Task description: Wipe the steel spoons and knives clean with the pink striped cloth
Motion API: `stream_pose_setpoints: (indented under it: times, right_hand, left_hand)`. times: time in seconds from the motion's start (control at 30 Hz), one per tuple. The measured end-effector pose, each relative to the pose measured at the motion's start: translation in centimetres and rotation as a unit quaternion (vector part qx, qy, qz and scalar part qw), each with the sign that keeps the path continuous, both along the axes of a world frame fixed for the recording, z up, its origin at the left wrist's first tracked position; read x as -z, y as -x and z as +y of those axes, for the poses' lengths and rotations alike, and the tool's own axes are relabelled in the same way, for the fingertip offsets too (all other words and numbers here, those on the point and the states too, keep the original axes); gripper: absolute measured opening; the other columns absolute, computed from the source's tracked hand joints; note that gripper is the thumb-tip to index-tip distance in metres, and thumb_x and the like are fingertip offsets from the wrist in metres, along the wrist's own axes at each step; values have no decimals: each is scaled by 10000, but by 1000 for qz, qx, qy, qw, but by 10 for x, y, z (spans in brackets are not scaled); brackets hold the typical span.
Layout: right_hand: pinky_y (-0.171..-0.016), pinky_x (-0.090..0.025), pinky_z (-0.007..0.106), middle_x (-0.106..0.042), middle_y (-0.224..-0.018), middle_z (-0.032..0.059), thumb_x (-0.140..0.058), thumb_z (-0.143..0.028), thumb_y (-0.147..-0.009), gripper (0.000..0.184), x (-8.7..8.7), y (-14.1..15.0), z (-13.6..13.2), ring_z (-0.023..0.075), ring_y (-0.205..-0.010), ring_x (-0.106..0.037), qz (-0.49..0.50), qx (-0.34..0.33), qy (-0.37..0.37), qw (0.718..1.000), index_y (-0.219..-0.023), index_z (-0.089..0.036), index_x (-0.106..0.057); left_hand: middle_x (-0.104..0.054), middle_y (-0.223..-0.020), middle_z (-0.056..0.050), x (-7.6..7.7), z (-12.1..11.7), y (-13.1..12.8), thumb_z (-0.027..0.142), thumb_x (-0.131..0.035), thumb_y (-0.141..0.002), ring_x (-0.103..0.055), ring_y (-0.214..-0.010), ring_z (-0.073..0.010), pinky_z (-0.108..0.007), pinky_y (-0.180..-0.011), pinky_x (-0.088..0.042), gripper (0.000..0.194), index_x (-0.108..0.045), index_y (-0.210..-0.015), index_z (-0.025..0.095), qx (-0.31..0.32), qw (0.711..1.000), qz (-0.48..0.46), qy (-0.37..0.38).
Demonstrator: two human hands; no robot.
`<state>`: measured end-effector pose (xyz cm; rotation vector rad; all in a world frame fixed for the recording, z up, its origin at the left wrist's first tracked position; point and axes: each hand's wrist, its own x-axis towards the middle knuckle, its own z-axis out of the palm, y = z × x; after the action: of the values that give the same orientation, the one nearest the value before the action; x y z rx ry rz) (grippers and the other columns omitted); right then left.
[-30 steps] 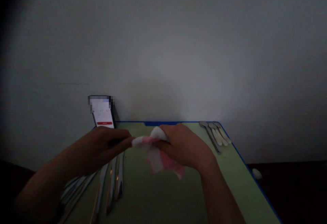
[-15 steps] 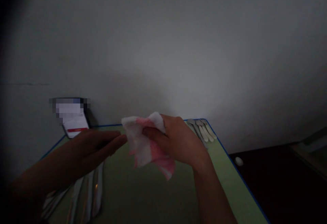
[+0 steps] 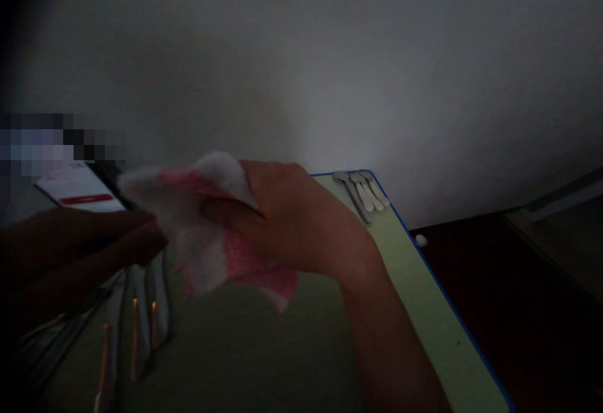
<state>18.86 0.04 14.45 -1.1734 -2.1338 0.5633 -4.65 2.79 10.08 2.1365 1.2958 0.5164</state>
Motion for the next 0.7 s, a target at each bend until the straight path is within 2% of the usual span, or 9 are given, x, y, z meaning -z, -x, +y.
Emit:
stream_pose_setpoints:
  times: [0.07,0.13,0.27,0.37,0.47,0.57,0.7]
  right_hand:
    - [-575,-371,172,-647,-784,-52,-505,-277,-843,162,1,-1,-1,76,-666,-560,-7,11,27,1000,-919,-220,-637]
    - [-568,-369,193,-659,-780,-39,-509,-315,-835,161,3,-3,-1,93,-668,-568,-24,29,53,998,-877,-228,-638]
    - [-551,-364,214,-659,-773,0,-477,-348,-842,205,7,-7,-2,120,-660,-574,-19,51,89,995,-825,-206,-623]
    - [-518,-357,208,-646,-739,1,-454,-356,-851,222,8,-6,-4,110,-604,-551,15,47,105,993,-825,-198,-608]
    - [-488,-346,199,-620,-696,-6,-422,-364,-865,252,8,-2,-6,99,-567,-524,62,52,96,992,-799,-189,-591]
    - [-483,-349,199,-606,-682,-6,-420,-378,-864,265,8,3,-7,99,-562,-518,89,69,71,991,-793,-182,-584]
    - [-525,-381,211,-615,-689,-2,-423,-388,-860,268,5,6,-8,109,-581,-533,101,74,45,991,-868,-186,-598]
  left_hand:
    - [-427,-466,55,2,-1,-5,393,-438,-834,-383,-431,-67,-187,-425,-245,354,-495,-563,172,43,995,83,-42]
    - [-433,-493,40,3,-1,-11,417,-352,-870,-405,-450,-80,-202,-432,-259,403,-457,-566,172,82,989,112,-45]
    - [-450,-497,41,0,-1,-19,376,-331,-889,-424,-454,-78,-205,-450,-275,390,-491,-602,166,102,987,108,-58]
    - [-497,-529,37,-8,-5,-17,356,-346,-891,-439,-474,-79,-197,-464,-303,356,-551,-670,166,100,989,93,-55]
    - [-585,-630,17,-20,-11,-4,347,-372,-885,-493,-539,-96,-194,-503,-362,291,-600,-813,182,84,992,69,-60]
    - [-631,-726,3,-31,-17,15,370,-415,-869,-543,-606,-115,-195,-530,-403,253,-593,-935,203,40,995,54,-77]
    - [-616,-671,18,-41,-21,34,441,-462,-836,-528,-530,-107,-192,-488,-385,275,-586,-900,204,-61,985,89,-136]
